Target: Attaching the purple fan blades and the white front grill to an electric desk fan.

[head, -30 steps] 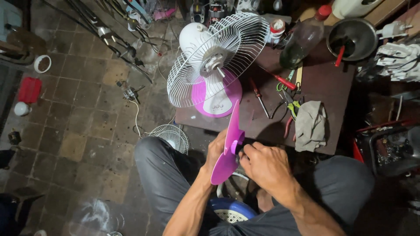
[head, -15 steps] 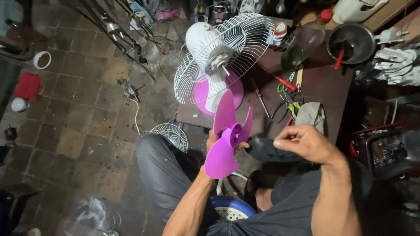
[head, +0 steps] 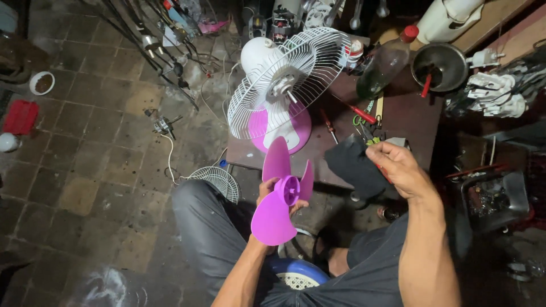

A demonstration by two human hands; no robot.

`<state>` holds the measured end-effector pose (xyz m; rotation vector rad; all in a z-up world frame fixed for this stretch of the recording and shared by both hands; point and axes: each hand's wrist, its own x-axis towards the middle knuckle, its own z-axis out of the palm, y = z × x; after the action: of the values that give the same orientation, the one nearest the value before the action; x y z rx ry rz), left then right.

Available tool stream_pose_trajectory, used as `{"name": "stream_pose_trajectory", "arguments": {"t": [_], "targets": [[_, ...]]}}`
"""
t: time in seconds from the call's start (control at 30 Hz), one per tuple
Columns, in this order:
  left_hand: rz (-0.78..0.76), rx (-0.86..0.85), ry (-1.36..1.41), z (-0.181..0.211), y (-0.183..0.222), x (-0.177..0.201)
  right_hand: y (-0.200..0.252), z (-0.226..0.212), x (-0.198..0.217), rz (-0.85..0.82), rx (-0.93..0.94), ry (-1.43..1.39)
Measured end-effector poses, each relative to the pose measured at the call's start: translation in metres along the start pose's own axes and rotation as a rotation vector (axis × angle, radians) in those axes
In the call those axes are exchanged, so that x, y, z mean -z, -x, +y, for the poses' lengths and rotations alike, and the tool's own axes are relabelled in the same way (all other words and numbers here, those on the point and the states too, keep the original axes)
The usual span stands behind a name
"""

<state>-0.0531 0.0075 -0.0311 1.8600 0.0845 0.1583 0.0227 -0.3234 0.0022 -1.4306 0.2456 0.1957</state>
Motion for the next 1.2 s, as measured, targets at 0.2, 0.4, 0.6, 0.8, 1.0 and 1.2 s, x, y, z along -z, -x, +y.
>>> {"name": "stream_pose_trajectory", "arguments": {"t": [0.2, 0.4, 0.6, 0.8, 1.0, 1.2], "targets": [[-0.176, 0.206, 0.094, 0.039, -0.014, 0.025, 0.005, -0.037, -0.033, 0.157, -0.041, -0.100], [-0.205, 0.294, 0.431, 0.071, 0.007, 0.022, -0.009, -0.019, -0.030, 0.204, -0.135, -0.296], [-0.254, 0.365, 0.782, 0.111, -0.002, -0.004, 0.007, -0.032, -0.069, 0.091, -0.231, -0.291], [-0.303, 0.433, 1.130, 0.144, -0.004, -0.012, 0.024, -0.053, -0.079, -0.021, -0.179, 0.073], [-0.421, 0.397, 1.053, 0.114, -0.003, -0.014, 0.043, -0.068, -0.081, -0.151, -0.146, 0.433], [-0.398, 0.536, 1.254, 0.075, 0.007, -0.030, 0.030, -0.026, -0.032, -0.263, -0.054, 0.214]]}}
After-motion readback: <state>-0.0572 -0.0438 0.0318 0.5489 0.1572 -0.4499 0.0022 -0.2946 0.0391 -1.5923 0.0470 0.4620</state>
